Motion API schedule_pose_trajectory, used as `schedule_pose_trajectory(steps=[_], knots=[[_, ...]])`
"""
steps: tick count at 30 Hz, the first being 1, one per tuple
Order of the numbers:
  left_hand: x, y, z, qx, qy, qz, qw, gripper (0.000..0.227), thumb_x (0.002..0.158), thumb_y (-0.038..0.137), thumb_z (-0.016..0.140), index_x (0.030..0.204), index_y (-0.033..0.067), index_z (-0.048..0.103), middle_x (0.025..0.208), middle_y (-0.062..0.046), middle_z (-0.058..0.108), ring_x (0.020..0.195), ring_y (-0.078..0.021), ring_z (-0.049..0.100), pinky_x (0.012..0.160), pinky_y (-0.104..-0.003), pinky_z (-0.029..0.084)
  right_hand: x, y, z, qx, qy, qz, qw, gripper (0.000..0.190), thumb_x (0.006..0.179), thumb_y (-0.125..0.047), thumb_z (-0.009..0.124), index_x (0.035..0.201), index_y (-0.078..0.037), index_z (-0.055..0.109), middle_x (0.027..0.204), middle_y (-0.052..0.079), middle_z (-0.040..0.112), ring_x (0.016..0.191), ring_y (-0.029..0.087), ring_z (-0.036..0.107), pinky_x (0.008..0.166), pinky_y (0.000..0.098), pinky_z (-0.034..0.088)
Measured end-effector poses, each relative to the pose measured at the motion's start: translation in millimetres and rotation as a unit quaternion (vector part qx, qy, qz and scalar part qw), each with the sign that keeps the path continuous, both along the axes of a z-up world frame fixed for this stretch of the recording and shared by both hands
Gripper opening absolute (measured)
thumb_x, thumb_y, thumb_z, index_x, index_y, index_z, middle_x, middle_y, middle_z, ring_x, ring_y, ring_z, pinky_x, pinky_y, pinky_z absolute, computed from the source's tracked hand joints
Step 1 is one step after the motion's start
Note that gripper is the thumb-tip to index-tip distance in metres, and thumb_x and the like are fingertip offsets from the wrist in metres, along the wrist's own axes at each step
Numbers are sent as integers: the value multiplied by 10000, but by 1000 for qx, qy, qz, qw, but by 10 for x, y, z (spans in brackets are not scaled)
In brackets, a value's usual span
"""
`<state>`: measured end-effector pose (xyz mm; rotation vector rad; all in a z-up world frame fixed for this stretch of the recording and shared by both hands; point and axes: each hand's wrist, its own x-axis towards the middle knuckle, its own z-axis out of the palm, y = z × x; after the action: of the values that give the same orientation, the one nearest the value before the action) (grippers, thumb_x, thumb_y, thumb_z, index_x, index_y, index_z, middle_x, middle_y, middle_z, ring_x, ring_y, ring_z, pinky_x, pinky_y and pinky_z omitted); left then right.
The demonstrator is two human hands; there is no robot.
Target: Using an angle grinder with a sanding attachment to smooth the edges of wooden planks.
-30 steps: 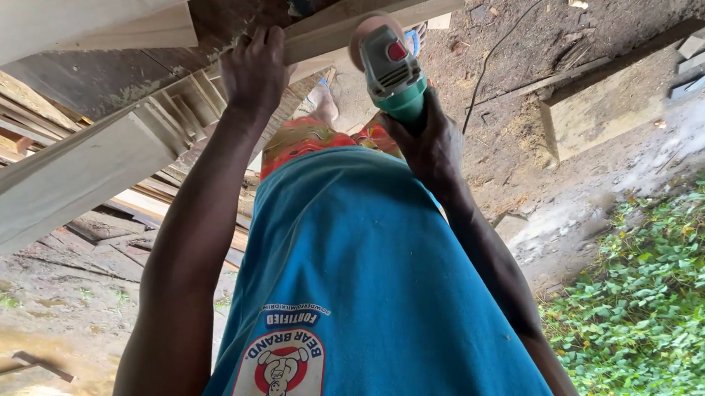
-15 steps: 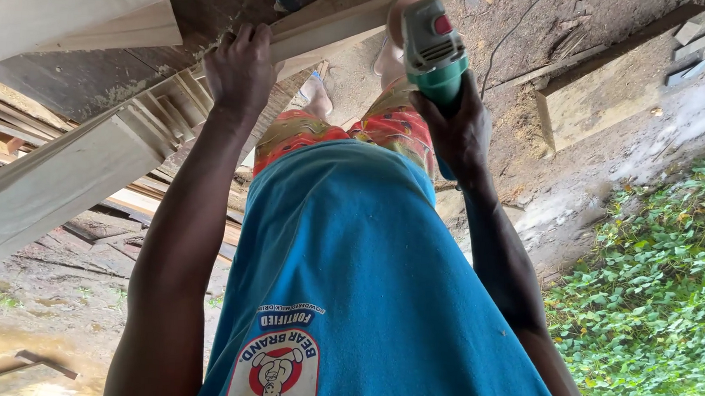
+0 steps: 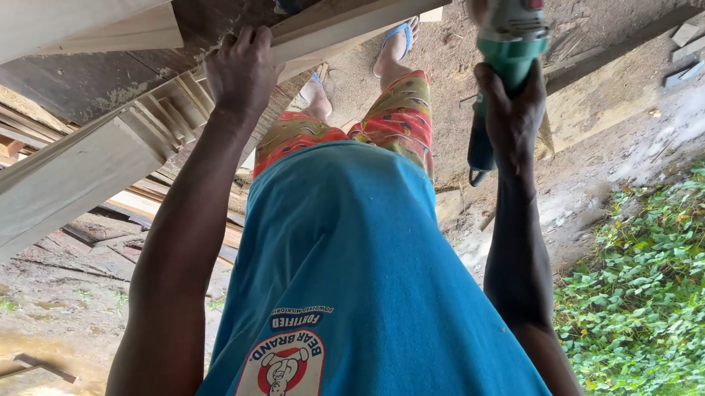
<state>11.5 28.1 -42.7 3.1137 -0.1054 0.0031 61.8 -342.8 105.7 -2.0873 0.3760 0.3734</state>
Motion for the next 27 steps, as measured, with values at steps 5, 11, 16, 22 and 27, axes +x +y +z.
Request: schedule_pose_trajectory(steps=[5,11,16,22,27], knots=[[-16,19,-55,7,0,-5,1000,332,737,229,899,1024,197,733,882,47,748,700,-162,720,463,-346,560,-130,224,71,7,11,-41,999,250,897,-256,740,1077,-146,605,843,0,629,703,113,573,595,293,532],[-15,-14,24,3,-38,-7,999,210,754,107,852,902,210,743,802,50,742,644,-129,707,393,-295,498,-521,784,-104,-117,82,118,983,483,837,-513,783,1168,-201,619,787,48,671,641,199,564,571,424,450],[124,-96,498,-51,-62,0,997,140,798,253,767,841,206,642,761,30,601,629,-233,672,462,-390,578,-611,957,-38,-93,55,159,981,679,807,-527,839,1353,-255,539,1129,167,722,1008,482,695,866,622,541],[145,-144,551,-12,-56,-16,998,124,837,139,646,791,227,572,717,39,571,573,-216,652,462,-343,558,-405,585,-97,-115,122,118,979,655,836,-544,791,1372,-310,496,1105,207,727,1051,479,686,906,638,528],[151,-176,575,-27,-43,-13,999,106,858,131,628,807,211,582,728,16,582,596,-245,671,472,-378,560,-327,342,-104,-122,123,99,980,577,877,-557,772,1314,-270,528,1088,216,727,1038,481,686,883,628,535]])
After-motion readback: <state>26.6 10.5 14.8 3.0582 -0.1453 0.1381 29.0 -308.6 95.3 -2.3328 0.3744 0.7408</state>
